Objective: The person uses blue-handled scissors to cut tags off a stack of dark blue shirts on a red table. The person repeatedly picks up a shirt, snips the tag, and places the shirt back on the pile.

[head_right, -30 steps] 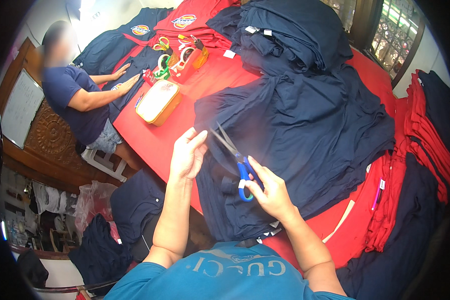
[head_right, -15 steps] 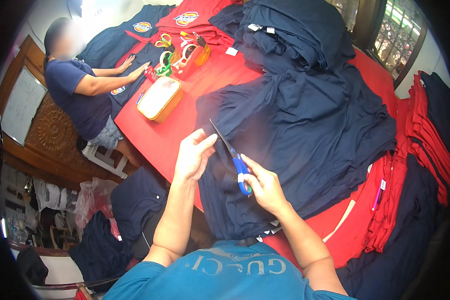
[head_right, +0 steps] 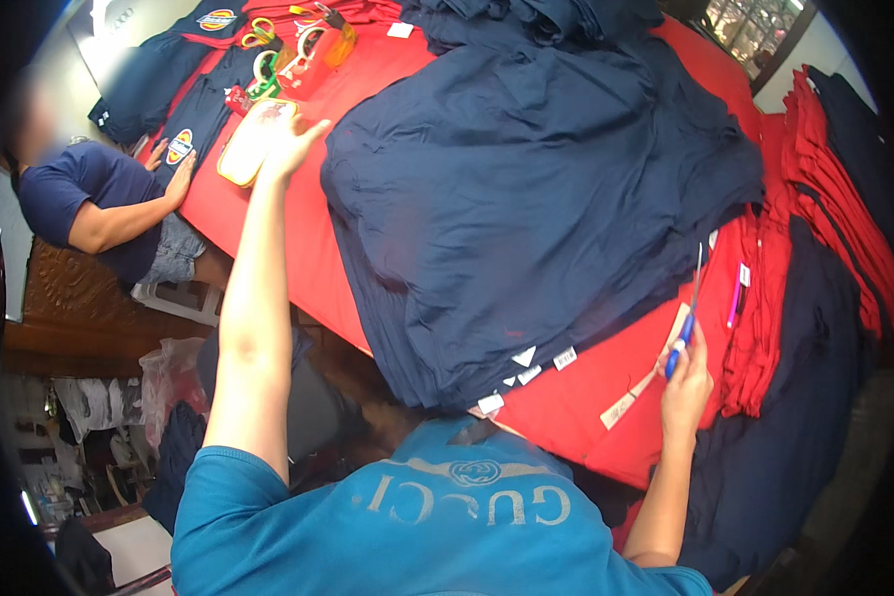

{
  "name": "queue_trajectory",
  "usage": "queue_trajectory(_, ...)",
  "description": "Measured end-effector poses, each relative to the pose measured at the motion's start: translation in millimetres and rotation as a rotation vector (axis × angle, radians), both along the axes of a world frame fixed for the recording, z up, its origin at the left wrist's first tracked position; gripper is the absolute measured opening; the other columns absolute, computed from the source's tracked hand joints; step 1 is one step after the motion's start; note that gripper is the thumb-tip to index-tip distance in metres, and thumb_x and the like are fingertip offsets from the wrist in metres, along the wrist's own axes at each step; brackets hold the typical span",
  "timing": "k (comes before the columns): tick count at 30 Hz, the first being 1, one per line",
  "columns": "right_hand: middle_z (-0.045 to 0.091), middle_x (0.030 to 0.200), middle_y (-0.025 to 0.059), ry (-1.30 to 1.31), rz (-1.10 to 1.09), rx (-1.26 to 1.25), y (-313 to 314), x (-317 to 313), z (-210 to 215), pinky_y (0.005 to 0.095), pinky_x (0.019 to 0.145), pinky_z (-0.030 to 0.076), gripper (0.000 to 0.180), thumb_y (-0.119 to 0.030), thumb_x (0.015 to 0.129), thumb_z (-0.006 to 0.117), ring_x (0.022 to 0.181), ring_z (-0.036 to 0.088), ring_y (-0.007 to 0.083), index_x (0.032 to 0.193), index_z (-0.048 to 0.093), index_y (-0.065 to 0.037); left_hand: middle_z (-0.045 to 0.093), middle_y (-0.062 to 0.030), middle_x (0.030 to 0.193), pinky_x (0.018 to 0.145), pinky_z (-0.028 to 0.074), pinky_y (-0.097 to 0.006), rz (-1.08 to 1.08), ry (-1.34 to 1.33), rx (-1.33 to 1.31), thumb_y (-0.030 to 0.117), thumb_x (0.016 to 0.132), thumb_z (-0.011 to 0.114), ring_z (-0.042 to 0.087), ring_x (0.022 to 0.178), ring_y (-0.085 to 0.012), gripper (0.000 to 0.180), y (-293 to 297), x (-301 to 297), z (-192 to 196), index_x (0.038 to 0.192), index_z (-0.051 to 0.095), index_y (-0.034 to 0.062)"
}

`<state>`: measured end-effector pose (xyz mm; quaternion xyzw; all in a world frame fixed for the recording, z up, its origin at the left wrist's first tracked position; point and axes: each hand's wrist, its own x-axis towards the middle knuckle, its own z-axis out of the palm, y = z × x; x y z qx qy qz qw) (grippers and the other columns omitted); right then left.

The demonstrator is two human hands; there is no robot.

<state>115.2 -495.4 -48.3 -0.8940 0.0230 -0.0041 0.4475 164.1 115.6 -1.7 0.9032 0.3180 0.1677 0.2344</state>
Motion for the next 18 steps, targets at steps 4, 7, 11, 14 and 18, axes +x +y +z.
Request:
queue_trajectory(4, 0.066, 0.093, 0.0208, -0.099, -0.078, -0.678, -74, -50, -41, 0.039, 0.075, 0.054, 0.039, -0.008, 0.097, 0.052, 0.085, 0.068, 0.0327, 0.134, 0.049, 0.003, 0.034, -0.0196, 0.151, 0.112, 0.019, -0.062, -0.4, -0.087, 0.206, 0.057, 0.087, 0.058, 0.024, 0.144, -0.0383, 0.072, -131, -27, -48, 0.14, 0.048, 0.0095)
queue_trajectory(7, 0.063, 0.105, 0.0263, -0.144, -0.04, -0.77, -68, -60, -44, 0.0464, 0.083, 0.05, 0.038, -0.008, 0.09, 0.061, 0.096, 0.062, 0.0448, 0.125, 0.054, 0.006, 0.033, -0.0154, 0.153, 0.112, 0.011, -0.067, -0.666, -0.019, 0.248, 0.052, 0.087, 0.059, 0.022, 0.144, -0.0392, 0.071, -223, -112, -80, 0.144, 0.044, 0.0136)
queue_trajectory(11, 0.061, 0.106, 0.0222, -0.11, -0.013, -0.888, -49, -65, -25, 0.0448, 0.083, 0.05, 0.037, -0.006, 0.084, 0.066, 0.1, 0.06, 0.0397, 0.119, 0.058, 0.001, 0.026, -0.0155, 0.157, 0.114, 0.012, -0.062, -0.797, -0.013, 0.182, 0.037, 0.087, 0.065, 0.016, 0.146, -0.0391, 0.068, -247, -221, -124, 0.146, 0.041, 0.0147)
queue_trajectory(14, 0.061, 0.108, 0.0168, -0.303, 0.203, -0.745, 18, -81, -3, 0.0414, 0.089, 0.048, 0.035, -0.006, 0.079, 0.068, 0.105, 0.056, 0.0339, 0.114, 0.064, -0.005, 0.028, -0.0251, 0.15, 0.115, 0.023, -0.049, -0.36, -0.221, -0.108, 0.023, 0.084, 0.071, 0.024, 0.142, -0.037, 0.071, -234, -274, -144, 0.144, 0.039, 0.0028)
queue_trajectory(18, 0.061, 0.108, 0.0106, -0.662, 0.845, -0.366, 160, -108, 3, 0.0468, 0.092, 0.041, 0.031, -0.012, 0.072, 0.074, 0.105, 0.055, 0.032, 0.102, 0.069, -0.014, 0.049, -0.0102, 0.106, 0.084, 0.046, -0.035, 0.157, -0.429, -0.802, 0.032, 0.085, 0.076, 0.05, 0.089, -0.0176, 0.055, -248, -274, -159, 0.12, 0.046, 0.0006)
